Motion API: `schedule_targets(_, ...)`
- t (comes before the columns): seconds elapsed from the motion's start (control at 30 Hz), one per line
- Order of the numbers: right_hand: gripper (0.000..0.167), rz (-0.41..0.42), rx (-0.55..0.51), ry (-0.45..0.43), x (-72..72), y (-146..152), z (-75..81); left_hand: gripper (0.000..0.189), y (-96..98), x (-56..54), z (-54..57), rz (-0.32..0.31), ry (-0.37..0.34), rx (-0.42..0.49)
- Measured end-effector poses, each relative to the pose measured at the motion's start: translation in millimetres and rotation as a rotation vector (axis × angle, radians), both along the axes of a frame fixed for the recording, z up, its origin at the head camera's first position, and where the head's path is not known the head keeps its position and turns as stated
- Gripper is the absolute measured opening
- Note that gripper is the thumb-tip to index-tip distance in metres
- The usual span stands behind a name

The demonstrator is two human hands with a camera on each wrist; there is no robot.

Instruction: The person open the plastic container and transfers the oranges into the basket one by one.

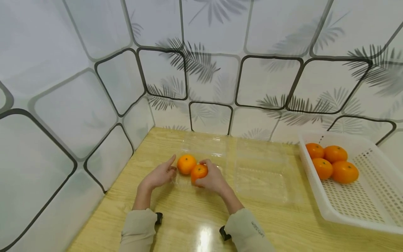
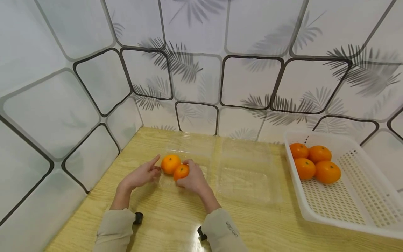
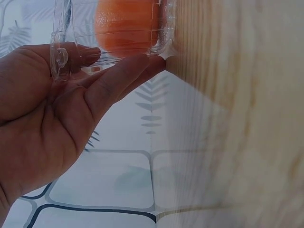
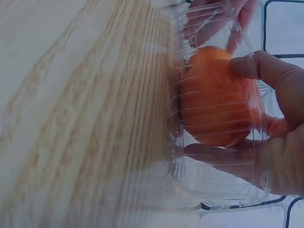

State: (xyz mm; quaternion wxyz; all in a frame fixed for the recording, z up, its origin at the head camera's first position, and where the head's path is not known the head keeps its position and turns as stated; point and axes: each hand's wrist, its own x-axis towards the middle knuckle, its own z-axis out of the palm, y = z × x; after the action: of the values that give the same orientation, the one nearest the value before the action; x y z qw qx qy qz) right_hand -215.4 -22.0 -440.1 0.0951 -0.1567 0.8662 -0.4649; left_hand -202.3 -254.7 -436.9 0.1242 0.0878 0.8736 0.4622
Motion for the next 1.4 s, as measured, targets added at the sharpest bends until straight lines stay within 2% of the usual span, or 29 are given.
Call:
schedule_targets(0.2,0.069,0.006,-0.002,0.037,-1.4,0.7,0.9,0.066,-0.3,-2.2,1.9,-0.002,-0.001,-0.002)
schedule_targets(0.4,0.069,-0.007,-0.017,-0.007,0.0,0.0,1.8,0.066,-0.6,-0.9,2.0,-0.006,-0.021,0.007)
schedule_targets(0.67,0.07,0.008,-0.047,-0.017,-1.4,-0.7,0.3,0.066,-0.6,0.4,2.0,0.008,-0.002,0.006)
schedule_targets(1.2,0.072,-0.038,0.001,0.012,1.0,-1.4,-1.8,0.066,2.5,-0.7,1.1,0.003,0.033,-0.032)
schedule_targets(1.4,0.073,-0.053,0.019,0.005,1.3,-2.5,-2.1,0.066,3.5,-1.7,1.3,0.017,0.021,-0.044)
